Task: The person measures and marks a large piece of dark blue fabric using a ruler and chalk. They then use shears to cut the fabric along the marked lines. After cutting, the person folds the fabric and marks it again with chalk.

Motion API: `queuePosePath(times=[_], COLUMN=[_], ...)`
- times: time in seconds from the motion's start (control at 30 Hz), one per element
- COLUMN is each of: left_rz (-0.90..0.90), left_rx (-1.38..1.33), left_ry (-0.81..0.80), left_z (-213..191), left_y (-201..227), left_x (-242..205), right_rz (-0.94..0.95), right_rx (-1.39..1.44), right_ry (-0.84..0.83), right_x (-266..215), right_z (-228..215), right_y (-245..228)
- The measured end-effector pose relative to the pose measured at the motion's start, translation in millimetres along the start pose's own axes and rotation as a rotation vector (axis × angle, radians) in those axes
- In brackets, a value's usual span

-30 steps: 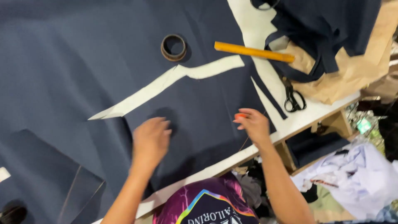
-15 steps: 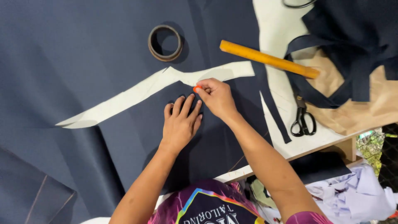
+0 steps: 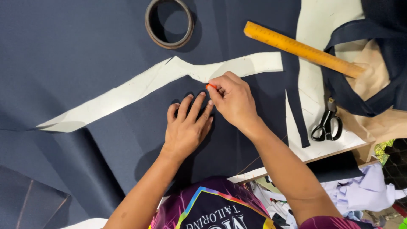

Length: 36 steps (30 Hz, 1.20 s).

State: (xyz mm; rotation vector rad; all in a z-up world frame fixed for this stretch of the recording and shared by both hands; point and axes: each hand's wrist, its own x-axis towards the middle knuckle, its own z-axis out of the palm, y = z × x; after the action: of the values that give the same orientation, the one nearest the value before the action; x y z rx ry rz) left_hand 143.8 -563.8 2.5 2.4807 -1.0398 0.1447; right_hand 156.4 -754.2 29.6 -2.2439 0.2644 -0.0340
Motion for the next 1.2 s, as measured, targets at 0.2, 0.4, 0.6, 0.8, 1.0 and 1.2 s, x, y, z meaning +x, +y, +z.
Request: queuePosePath(times=[0.2,0.4,0.6,0.8,1.0,1.2], left_rz=[0.013,0.020,-0.132,-0.074,-0.014,0.030], left_rx=[-0.017,-0.047,0.066,0.010,-0.108,-0.052], left_ry=[0.029,0.056,-0.010,-0.040,0.017,0.072], left_z=[-1,-1,-4,-8,-25,-23], left_y=[-1,0,-45,-55,-48,-55], left_x=[3,3,44,54,51,48], right_rz=[-0.191,-0.193,-0.099,-0.099,-0.107,-0.179], right_rx=[-0.153,-0.017,-0.072,-0.114,-0.087,-0.049], right_ry=[0.099,0.198,0.076,0.114,0.138,0.215], right_x=[7,-8,-25,-28,-29,-32], right_z=[12,-3,-5,1,5,8], right_y=[2,-2,11,13,16,21])
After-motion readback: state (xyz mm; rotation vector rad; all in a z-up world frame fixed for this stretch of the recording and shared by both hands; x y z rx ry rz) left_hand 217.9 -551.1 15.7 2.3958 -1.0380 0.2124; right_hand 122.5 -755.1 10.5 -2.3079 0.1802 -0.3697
